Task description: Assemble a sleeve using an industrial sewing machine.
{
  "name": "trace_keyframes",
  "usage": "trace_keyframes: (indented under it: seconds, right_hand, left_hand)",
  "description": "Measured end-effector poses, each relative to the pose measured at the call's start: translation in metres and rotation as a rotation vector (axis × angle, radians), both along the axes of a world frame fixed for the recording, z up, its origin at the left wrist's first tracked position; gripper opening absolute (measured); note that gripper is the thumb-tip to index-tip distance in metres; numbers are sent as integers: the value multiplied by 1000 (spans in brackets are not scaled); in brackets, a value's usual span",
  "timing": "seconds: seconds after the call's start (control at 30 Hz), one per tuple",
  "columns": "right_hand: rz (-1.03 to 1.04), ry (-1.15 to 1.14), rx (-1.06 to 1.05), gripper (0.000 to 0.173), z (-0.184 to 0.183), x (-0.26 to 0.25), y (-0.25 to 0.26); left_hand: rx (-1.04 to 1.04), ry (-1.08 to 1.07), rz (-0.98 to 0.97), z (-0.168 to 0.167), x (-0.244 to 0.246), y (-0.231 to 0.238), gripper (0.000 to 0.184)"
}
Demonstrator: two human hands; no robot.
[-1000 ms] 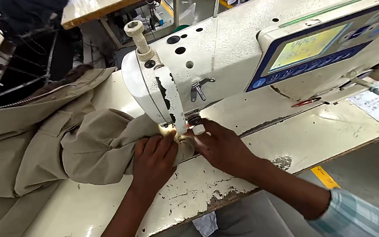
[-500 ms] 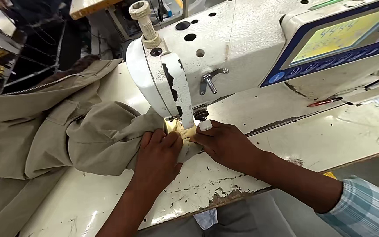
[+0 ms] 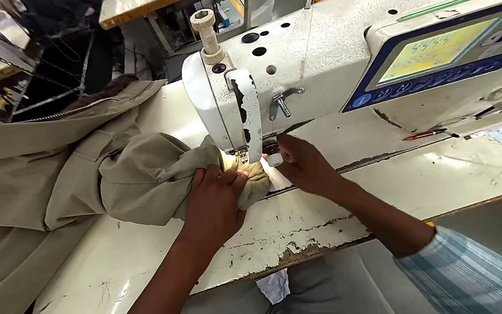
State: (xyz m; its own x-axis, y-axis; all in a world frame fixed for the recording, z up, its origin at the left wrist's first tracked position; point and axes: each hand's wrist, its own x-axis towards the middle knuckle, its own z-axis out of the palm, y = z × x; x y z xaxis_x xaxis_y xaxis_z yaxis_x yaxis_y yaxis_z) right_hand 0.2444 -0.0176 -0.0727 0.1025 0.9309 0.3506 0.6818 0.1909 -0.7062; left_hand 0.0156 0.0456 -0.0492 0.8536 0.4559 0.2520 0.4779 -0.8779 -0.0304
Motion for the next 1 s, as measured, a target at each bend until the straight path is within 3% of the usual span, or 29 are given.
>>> trace_keyframes:
  seconds: [0.07, 0.2, 0.57, 0.8, 1.0]
  right_hand:
    - [-58, -114, 26, 25, -1, 0, 19]
    - [-62, -93, 7, 26, -1, -2, 38]
    - [-227, -253, 36, 25, -12, -29, 39]
    - [-404, -262, -52, 15, 0, -31, 32]
    - [-410, -261, -30, 16, -3, -29, 33]
  left_hand:
    - [1, -13, 10, -1, 1, -1, 40]
    - [0, -16, 21, -2, 0, -2, 42]
    - [-14, -33, -7, -6, -3, 0, 43]
    - [-37, -53, -65, -6, 5, 19, 38]
    - [-42, -57, -66, -4, 7, 22, 38]
